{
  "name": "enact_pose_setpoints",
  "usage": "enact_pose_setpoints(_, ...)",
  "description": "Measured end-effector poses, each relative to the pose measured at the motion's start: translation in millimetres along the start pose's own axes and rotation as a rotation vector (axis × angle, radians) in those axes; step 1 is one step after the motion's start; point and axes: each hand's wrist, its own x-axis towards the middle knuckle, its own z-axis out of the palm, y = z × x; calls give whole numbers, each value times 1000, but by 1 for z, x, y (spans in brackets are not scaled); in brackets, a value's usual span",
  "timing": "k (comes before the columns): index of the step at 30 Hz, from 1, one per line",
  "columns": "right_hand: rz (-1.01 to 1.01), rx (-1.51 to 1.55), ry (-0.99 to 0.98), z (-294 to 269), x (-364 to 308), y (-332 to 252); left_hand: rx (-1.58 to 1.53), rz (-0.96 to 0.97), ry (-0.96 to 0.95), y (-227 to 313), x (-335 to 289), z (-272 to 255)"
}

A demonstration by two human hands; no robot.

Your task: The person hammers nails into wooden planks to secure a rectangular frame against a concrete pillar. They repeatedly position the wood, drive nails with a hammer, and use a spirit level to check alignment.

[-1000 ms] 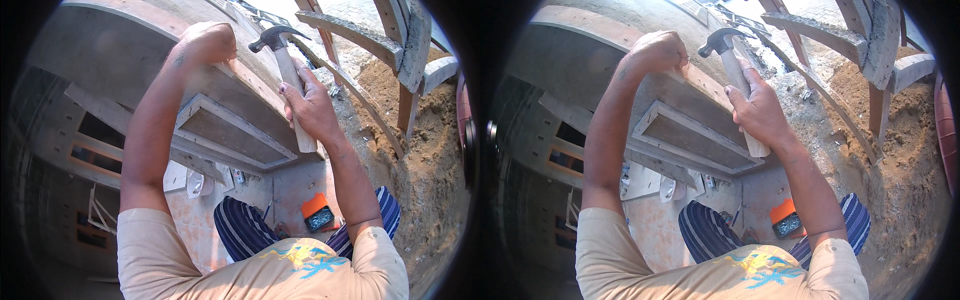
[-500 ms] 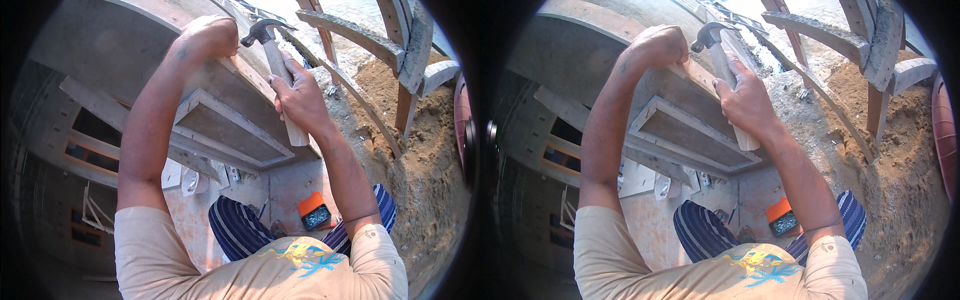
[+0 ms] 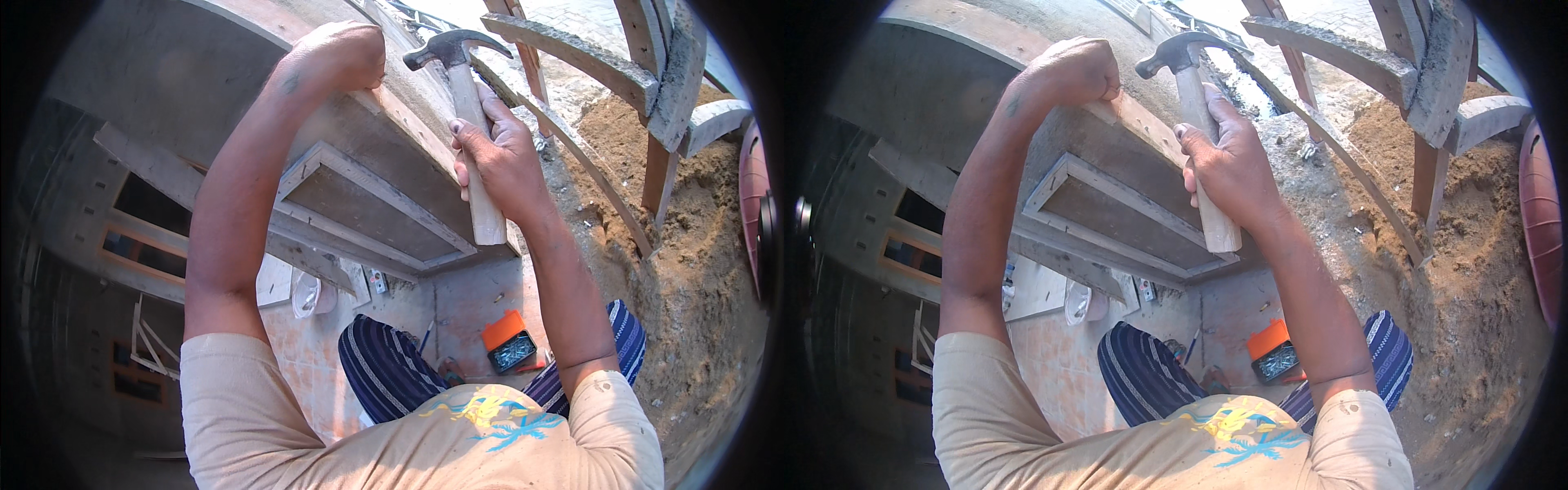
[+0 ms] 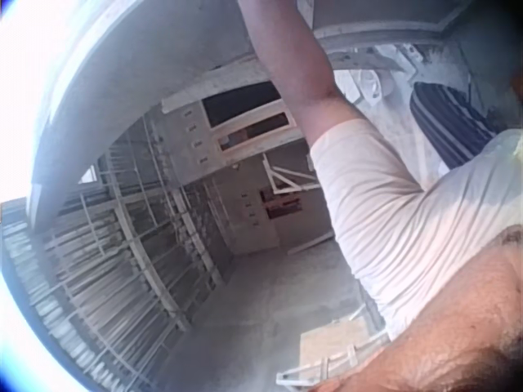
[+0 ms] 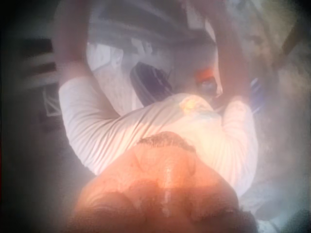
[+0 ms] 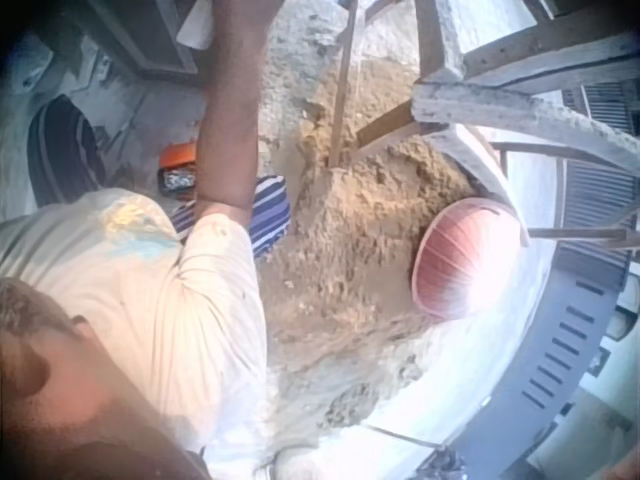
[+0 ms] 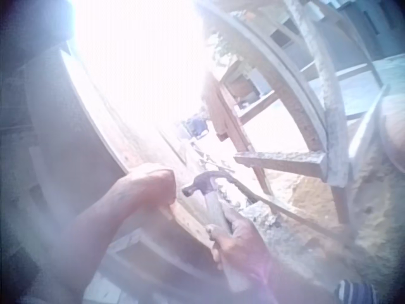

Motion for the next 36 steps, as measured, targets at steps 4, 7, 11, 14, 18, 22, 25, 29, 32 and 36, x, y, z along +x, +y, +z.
enact_pose_setpoints(4, 50, 80, -18, 4, -4, 18, 164, 167, -40, -25, 9, 20)
enact_pose_setpoints(7, 72, 90, -60, 7, -1, 28, 45, 130, 28, -16, 8, 15)
enact_pose_setpoints(11, 84, 59, -99, 12, 3, 30, 28, 143, -46, -2, 3, -4)
enact_pose_setpoints(14, 87, -30, -113, 11, 4, 33, 2, 130, -35, -3, 3, -2)
enact_pose_setpoints(18, 49, -159, -100, 12, 5, 27, -62, 66, 21, -4, 2, 3)
enact_pose_setpoints(22, 32, -191, -98, 10, 8, 23, -174, 80, 389, 2, -18, 1)
enact_pose_setpoints(25, -17, -242, -97, 6, 10, 22, -367, -151, 901, 15, -50, -9)
enact_pose_setpoints(29, 8, -265, -136, 7, 10, 18, -544, -649, 987, 29, -64, 14)
enact_pose_setpoints(32, -43, -339, -123, 9, 10, 24, -594, -765, 853, 34, -59, 24)
enact_pose_setpoints(36, -71, -364, -98, 9, 10, 27, -475, -812, 892, 28, -45, 28)
